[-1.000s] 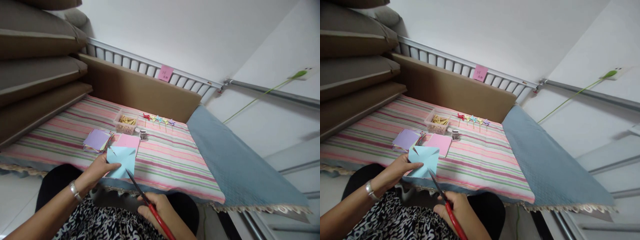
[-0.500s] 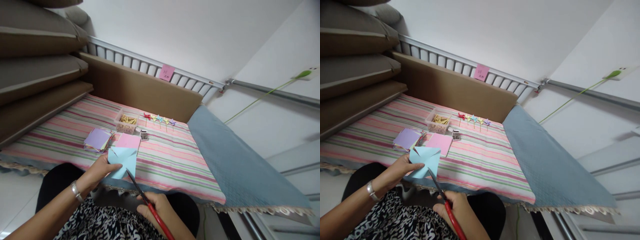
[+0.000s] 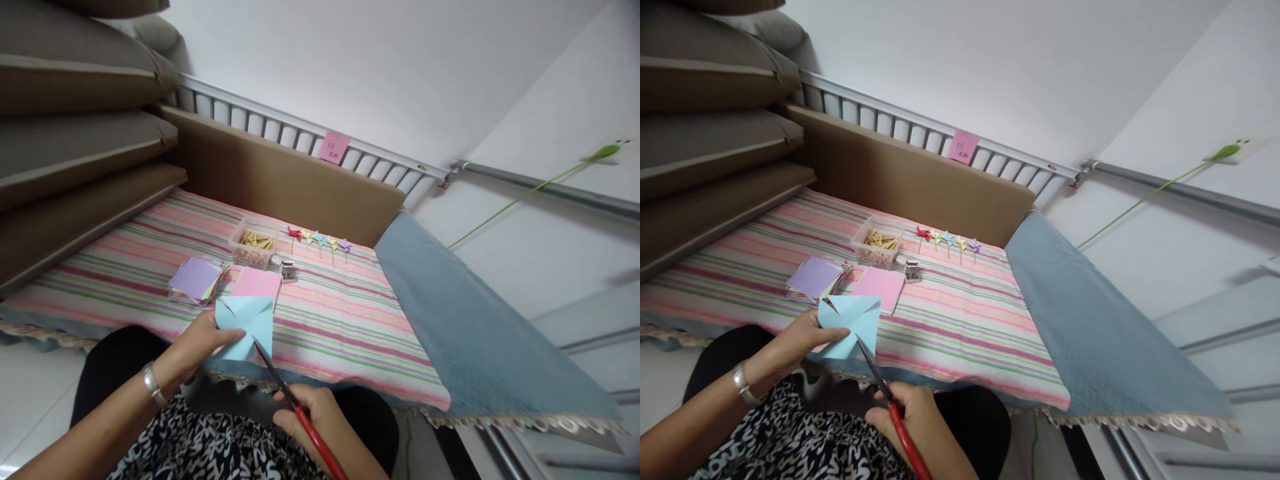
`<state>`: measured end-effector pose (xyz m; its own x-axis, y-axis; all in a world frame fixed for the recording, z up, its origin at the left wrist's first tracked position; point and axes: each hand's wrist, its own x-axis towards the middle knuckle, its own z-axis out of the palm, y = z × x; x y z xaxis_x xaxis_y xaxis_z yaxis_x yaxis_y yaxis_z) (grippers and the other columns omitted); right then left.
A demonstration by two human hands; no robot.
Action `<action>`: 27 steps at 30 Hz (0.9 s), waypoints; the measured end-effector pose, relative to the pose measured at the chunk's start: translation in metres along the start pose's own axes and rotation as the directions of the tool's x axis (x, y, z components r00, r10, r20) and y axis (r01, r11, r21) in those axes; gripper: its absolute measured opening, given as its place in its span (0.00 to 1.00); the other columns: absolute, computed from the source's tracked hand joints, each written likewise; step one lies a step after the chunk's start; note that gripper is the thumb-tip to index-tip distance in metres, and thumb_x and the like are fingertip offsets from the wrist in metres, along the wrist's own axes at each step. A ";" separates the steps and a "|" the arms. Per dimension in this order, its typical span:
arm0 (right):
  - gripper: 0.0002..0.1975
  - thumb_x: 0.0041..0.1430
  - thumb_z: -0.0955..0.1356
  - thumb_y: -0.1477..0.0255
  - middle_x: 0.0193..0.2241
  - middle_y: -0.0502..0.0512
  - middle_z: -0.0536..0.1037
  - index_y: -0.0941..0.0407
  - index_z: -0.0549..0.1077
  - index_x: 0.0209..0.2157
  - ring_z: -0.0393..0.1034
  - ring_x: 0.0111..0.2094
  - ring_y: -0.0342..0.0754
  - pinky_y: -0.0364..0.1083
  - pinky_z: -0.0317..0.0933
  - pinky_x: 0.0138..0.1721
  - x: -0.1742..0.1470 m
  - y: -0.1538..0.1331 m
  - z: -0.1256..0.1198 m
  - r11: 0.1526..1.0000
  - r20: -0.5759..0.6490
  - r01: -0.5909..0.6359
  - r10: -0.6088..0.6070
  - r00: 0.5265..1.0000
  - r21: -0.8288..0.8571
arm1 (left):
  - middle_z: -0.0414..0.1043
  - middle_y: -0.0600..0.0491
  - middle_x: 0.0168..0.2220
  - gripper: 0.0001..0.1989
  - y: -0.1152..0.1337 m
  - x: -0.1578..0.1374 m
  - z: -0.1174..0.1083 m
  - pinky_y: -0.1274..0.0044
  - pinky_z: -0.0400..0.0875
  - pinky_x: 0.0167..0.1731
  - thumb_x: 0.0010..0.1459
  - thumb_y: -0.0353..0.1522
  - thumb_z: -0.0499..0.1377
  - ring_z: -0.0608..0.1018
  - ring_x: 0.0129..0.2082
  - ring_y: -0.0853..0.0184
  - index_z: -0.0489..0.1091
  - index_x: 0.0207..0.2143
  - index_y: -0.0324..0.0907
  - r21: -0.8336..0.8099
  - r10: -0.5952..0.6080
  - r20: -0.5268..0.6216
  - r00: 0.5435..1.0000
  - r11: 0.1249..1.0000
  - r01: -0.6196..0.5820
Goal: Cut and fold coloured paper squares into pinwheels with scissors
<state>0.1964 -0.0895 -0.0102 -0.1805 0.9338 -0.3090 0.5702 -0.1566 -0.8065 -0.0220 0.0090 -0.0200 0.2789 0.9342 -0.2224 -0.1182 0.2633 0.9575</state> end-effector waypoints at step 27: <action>0.11 0.48 0.64 0.76 0.26 0.49 0.73 0.54 0.72 0.35 0.64 0.26 0.43 0.38 0.55 0.28 -0.019 -0.012 -0.018 0.968 0.082 0.132 -0.117 0.990 -0.215 | 0.78 0.50 0.29 0.16 0.006 0.007 -0.007 0.73 0.69 0.32 0.40 0.30 0.64 0.76 0.27 0.63 0.72 0.35 0.36 0.008 -0.016 -0.016 1.000 1.000 0.016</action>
<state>0.2078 -0.0997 0.0142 -0.3109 0.9161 -0.2531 0.7005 0.0409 -0.7125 -0.0271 0.0187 -0.0168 0.2655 0.9337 -0.2401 -0.1060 0.2758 0.9553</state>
